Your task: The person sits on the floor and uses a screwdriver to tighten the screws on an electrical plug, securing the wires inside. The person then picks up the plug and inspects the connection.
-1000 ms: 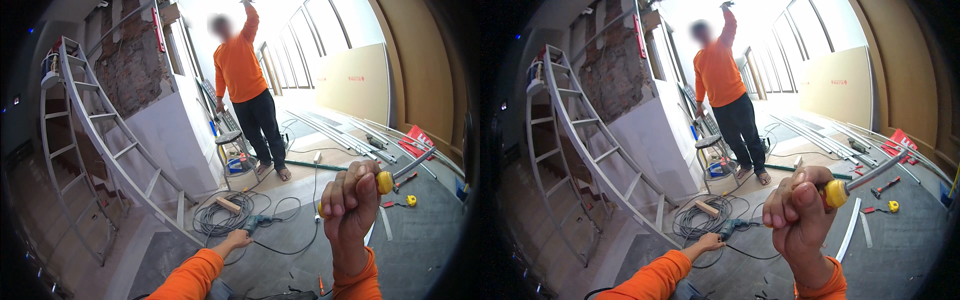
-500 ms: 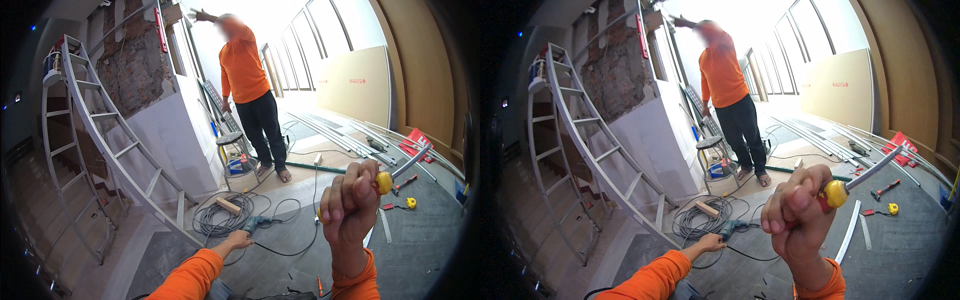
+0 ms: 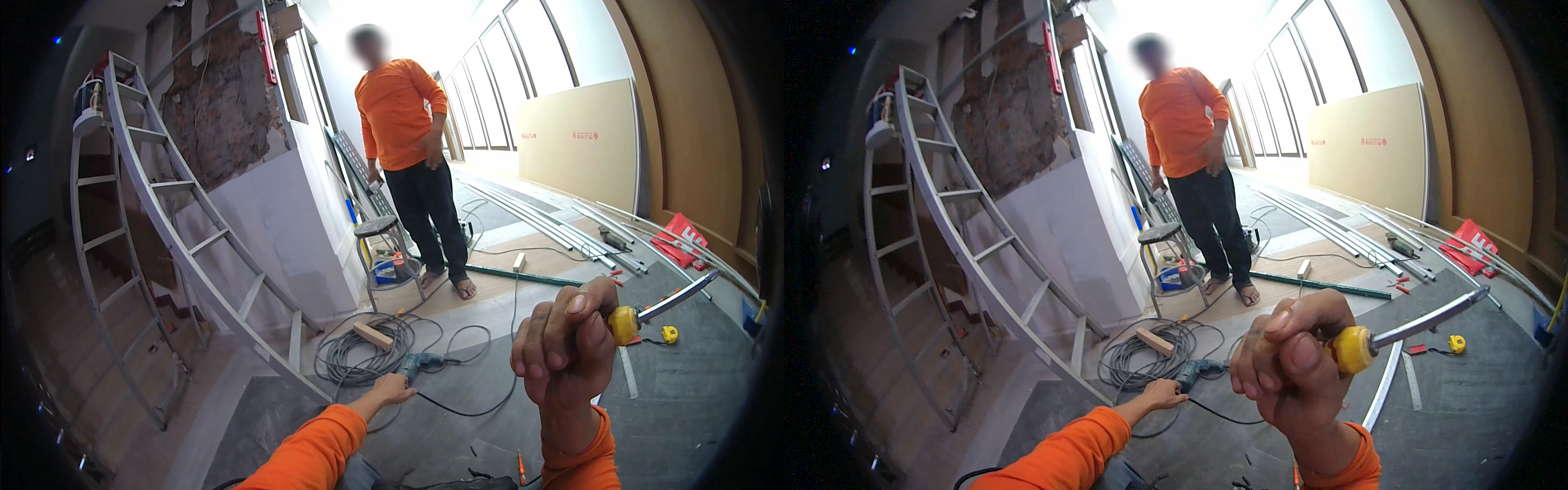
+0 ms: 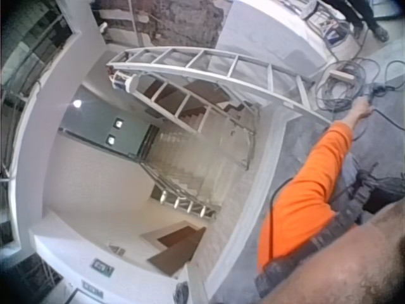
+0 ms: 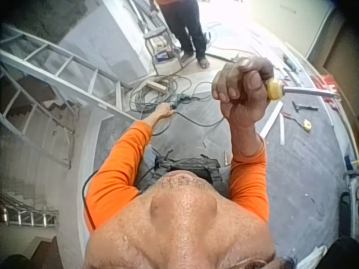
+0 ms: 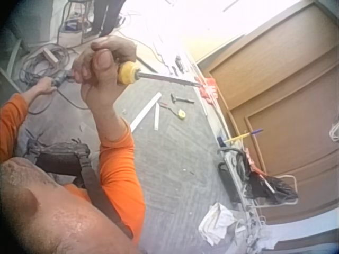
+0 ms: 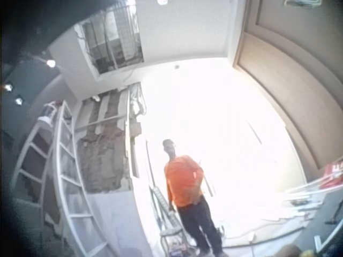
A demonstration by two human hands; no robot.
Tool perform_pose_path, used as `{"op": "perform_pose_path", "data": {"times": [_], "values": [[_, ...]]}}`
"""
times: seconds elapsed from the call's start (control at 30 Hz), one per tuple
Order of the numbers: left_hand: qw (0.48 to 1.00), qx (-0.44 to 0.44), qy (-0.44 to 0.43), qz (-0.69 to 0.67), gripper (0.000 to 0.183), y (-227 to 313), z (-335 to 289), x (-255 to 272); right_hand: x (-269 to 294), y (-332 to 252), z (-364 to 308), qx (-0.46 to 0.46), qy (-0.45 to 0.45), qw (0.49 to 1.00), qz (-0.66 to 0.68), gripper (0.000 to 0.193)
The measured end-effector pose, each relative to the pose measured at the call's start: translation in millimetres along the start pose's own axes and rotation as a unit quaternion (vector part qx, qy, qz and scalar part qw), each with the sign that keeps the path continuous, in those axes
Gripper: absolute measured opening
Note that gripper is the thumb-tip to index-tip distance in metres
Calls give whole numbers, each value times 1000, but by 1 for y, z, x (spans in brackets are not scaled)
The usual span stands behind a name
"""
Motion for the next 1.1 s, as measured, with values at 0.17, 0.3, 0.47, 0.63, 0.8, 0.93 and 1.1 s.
{"op": "perform_pose_path", "data": {"times": [0.17,0.3,0.47,0.63,0.8,0.93,1.1], "values": [[1000,-6,-3,15,57,2,1,-5,-7,1,2,8,-76,997,-20,21],[999,21,-18,43,60,-8,9,-15,-8,4,1,-3,-63,998,-26,21],[998,32,-37,38,56,-2,-2,-11,-5,7,-3,-34,-7,999,-22,30],[998,22,-38,39,54,-2,-2,-13,-7,8,-4,-35,-14,999,-25,30],[998,7,-37,49,53,0,-4,-12,-10,5,-5,-39,-11,999,-31,30],[997,-6,-44,64,53,2,-4,-15,-10,4,-5,-39,-15,999,-24,28],[997,-14,-41,63,52,2,-2,-16,-11,3,-5,-38,-27,999,-10,28]]}}
Point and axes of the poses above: each hand's wrist, its own z-axis towards the middle knuckle, its own x-axis out of the back of the hand, y = z × x, the point moved 9 cm from there along z, towards the middle knuckle, and after that the axes turned 10 degrees about x, right-handed, at the moved point
